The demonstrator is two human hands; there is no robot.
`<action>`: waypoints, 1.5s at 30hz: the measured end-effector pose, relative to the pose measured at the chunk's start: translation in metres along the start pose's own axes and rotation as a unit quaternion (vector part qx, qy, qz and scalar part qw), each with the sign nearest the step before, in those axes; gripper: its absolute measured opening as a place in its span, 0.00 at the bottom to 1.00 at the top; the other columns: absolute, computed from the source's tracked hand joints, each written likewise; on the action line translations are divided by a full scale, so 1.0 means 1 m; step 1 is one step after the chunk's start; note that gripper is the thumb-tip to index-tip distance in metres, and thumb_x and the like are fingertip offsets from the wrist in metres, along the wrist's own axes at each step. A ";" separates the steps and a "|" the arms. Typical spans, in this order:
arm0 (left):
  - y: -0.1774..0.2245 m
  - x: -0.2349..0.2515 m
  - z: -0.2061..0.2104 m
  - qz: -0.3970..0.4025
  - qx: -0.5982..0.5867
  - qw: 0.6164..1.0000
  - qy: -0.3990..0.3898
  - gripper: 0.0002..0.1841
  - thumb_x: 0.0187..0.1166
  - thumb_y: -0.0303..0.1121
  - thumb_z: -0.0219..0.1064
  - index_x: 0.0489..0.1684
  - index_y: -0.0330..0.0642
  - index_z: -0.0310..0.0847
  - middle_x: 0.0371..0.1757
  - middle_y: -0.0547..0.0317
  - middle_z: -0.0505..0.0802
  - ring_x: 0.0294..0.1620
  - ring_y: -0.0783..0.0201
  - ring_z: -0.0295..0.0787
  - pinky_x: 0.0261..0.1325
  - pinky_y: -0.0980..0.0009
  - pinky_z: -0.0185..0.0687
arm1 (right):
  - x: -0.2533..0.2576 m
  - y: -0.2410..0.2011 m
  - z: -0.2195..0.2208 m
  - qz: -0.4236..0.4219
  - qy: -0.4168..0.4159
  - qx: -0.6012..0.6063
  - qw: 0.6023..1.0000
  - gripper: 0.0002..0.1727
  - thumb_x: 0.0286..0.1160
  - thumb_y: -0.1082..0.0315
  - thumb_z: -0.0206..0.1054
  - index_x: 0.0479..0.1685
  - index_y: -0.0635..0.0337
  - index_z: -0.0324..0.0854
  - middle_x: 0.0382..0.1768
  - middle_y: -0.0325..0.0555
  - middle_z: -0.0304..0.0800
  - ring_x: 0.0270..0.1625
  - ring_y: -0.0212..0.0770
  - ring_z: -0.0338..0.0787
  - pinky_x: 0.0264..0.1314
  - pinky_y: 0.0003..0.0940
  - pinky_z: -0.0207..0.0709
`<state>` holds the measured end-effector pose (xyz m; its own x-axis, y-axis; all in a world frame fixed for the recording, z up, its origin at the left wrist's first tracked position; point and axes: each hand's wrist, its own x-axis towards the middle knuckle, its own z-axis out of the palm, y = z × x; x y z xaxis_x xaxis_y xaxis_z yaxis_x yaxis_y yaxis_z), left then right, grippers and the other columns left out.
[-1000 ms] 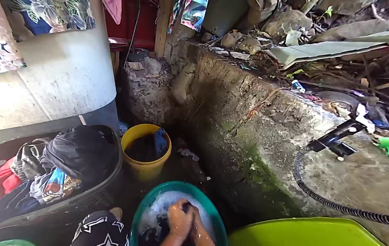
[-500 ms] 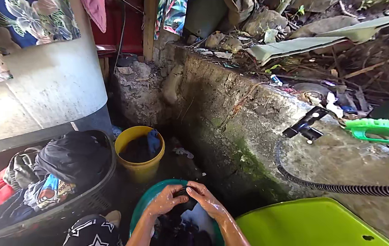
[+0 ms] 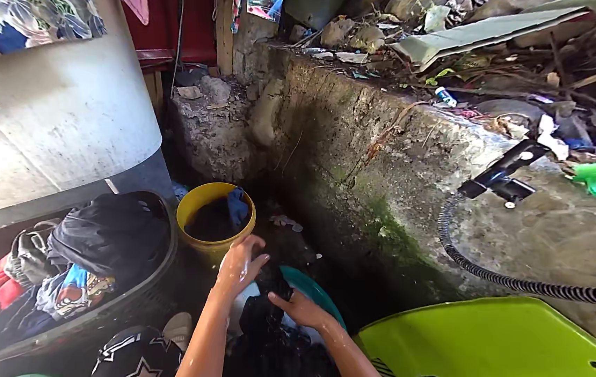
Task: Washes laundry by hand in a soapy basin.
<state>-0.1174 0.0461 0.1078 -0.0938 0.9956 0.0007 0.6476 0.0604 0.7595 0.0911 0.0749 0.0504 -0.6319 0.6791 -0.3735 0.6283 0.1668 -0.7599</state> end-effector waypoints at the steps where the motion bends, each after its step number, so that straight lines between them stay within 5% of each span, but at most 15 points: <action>1: -0.012 -0.015 0.008 -0.027 -0.028 0.999 -0.003 0.20 0.78 0.39 0.74 0.60 0.33 0.84 0.54 0.40 0.91 0.57 0.45 0.90 0.66 0.44 0.82 | -0.002 0.000 0.004 -0.012 0.056 0.096 0.994 0.26 0.92 0.56 0.55 0.73 0.70 0.76 0.68 0.59 0.85 0.74 0.43 0.83 0.82 0.42 0.71; 6: -0.039 -0.051 0.081 -0.167 0.013 0.950 -0.263 0.33 0.77 0.59 0.70 0.58 0.31 0.87 0.54 0.33 0.93 0.60 0.37 0.90 0.68 0.34 0.79 | -0.012 -0.012 0.022 0.048 0.135 0.324 0.935 0.34 0.97 0.51 0.38 0.86 0.71 0.60 0.86 0.61 0.66 0.89 0.41 0.66 0.92 0.39 0.58; 9: -0.019 -0.043 0.114 -0.210 0.063 0.969 -0.114 0.28 0.81 0.53 0.66 0.62 0.35 0.85 0.63 0.37 0.91 0.67 0.39 0.88 0.68 0.38 0.79 | -0.025 -0.030 0.020 0.045 0.137 0.264 0.954 0.36 0.97 0.50 0.35 0.79 0.75 0.68 0.80 0.66 0.73 0.85 0.43 0.72 0.89 0.41 0.60; 12: -0.065 -0.038 0.116 -0.063 -0.166 0.984 0.010 0.13 0.73 0.34 0.75 0.45 0.31 0.90 0.45 0.44 0.95 0.50 0.52 0.93 0.61 0.51 0.86 | -0.037 -0.026 -0.011 0.041 0.220 0.241 0.945 0.34 0.97 0.52 0.38 0.83 0.74 0.64 0.82 0.65 0.71 0.86 0.43 0.70 0.90 0.41 0.60; 14: -0.088 -0.034 0.102 -0.036 -0.380 0.922 0.060 0.03 0.71 0.27 0.73 0.30 0.38 0.87 0.31 0.63 0.91 0.36 0.71 0.88 0.48 0.69 0.86 | -0.037 -0.002 -0.035 0.036 0.291 0.281 0.914 0.35 0.96 0.50 0.38 0.87 0.70 0.60 0.85 0.61 0.67 0.88 0.41 0.67 0.91 0.42 0.60; 17: -0.106 -0.029 0.087 -0.110 -0.527 0.828 0.158 0.08 0.82 0.25 0.64 0.31 0.39 0.83 0.30 0.63 0.90 0.34 0.71 0.87 0.47 0.69 0.86 | -0.039 0.027 -0.066 0.032 0.352 0.377 0.856 0.35 0.96 0.45 0.34 0.87 0.62 0.61 0.82 0.53 0.72 0.83 0.39 0.74 0.84 0.43 0.70; 22: -0.125 -0.028 0.099 -0.143 -0.509 0.835 0.156 0.11 0.86 0.27 0.62 0.29 0.40 0.80 0.29 0.62 0.88 0.34 0.71 0.86 0.45 0.71 0.85 | -0.048 0.038 -0.084 0.056 0.312 0.436 0.842 0.36 0.94 0.41 0.32 0.89 0.53 0.60 0.80 0.47 0.75 0.80 0.38 0.77 0.80 0.45 0.74; 27: -0.118 -0.019 0.103 -0.135 -0.543 0.820 0.123 0.07 0.84 0.25 0.60 0.34 0.40 0.80 0.32 0.62 0.91 0.35 0.71 0.89 0.46 0.70 0.88 | -0.038 0.067 -0.068 -0.056 0.322 0.569 0.755 0.25 0.89 0.44 0.45 0.63 0.52 0.76 0.48 0.37 0.95 0.52 0.32 0.95 0.53 0.36 0.92; 29: -0.119 -0.009 0.116 -0.133 -0.508 0.847 0.081 0.04 0.83 0.26 0.63 0.44 0.35 0.82 0.39 0.58 0.92 0.43 0.68 0.90 0.54 0.68 0.88 | -0.021 0.098 -0.037 0.062 0.287 0.518 0.803 0.21 0.89 0.54 0.50 0.69 0.59 0.71 0.50 0.44 0.91 0.52 0.36 0.91 0.53 0.40 0.89; 33: -0.149 0.015 0.140 -0.233 -0.097 0.964 -0.077 0.24 0.78 0.30 0.72 0.71 0.30 0.76 0.64 0.34 0.89 0.68 0.44 0.86 0.74 0.46 0.78 | 0.043 0.160 0.021 0.242 0.087 0.303 0.918 0.37 0.83 0.60 0.68 0.87 0.68 0.59 0.81 0.64 0.71 0.83 0.52 0.73 0.86 0.50 0.66; 36: -0.165 0.014 0.175 -0.284 0.076 0.950 -0.108 0.33 0.76 0.33 0.71 0.85 0.44 0.68 0.79 0.38 0.80 0.81 0.38 0.74 0.79 0.37 0.71 | 0.085 0.175 0.039 0.279 0.092 0.157 0.943 0.38 0.88 0.52 0.62 0.84 0.76 0.60 0.83 0.72 0.66 0.88 0.60 0.66 0.91 0.53 0.57; 38: -0.177 0.002 0.210 -0.243 0.117 0.953 -0.138 0.35 0.81 0.46 0.69 0.90 0.54 0.65 0.90 0.41 0.68 0.91 0.36 0.59 0.87 0.34 0.56 | 0.107 0.190 0.063 0.296 -0.032 -0.038 0.954 0.40 0.90 0.42 0.52 0.75 0.78 0.72 0.78 0.73 0.74 0.85 0.63 0.70 0.90 0.57 0.57; 40: -0.188 -0.014 0.241 -0.231 0.159 0.935 -0.216 0.37 0.85 0.58 0.59 0.96 0.65 0.54 0.97 0.44 0.54 0.95 0.37 0.47 0.89 0.32 0.47 | 0.115 0.199 0.090 0.276 -0.170 -0.159 0.933 0.40 0.94 0.41 0.40 0.78 0.71 0.74 0.83 0.67 0.70 0.91 0.62 0.59 0.93 0.66 0.37; 42: -0.196 -0.023 0.254 -0.226 0.153 0.918 -0.289 0.37 0.89 0.58 0.54 0.96 0.55 0.54 0.95 0.39 0.56 0.95 0.36 0.49 0.90 0.34 0.45 | 0.117 0.206 0.101 0.256 -0.205 -0.209 0.921 0.37 0.95 0.44 0.38 0.83 0.67 0.71 0.88 0.63 0.64 0.94 0.64 0.50 0.92 0.71 0.27; 45: -0.198 -0.022 0.245 -0.270 0.086 0.884 -0.371 0.29 0.93 0.49 0.52 0.83 0.37 0.72 0.82 0.35 0.78 0.86 0.36 0.69 0.88 0.39 0.59 | 0.117 0.209 0.101 0.279 -0.156 -0.160 0.934 0.31 0.96 0.55 0.45 0.86 0.70 0.65 0.88 0.65 0.63 0.93 0.60 0.56 0.95 0.57 0.42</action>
<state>-0.0583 0.0295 -0.2025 0.0560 0.5870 -0.8076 0.7716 0.4879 0.4082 0.1030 0.1171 -0.2053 -0.2357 0.4905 -0.8390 0.9712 0.0884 -0.2211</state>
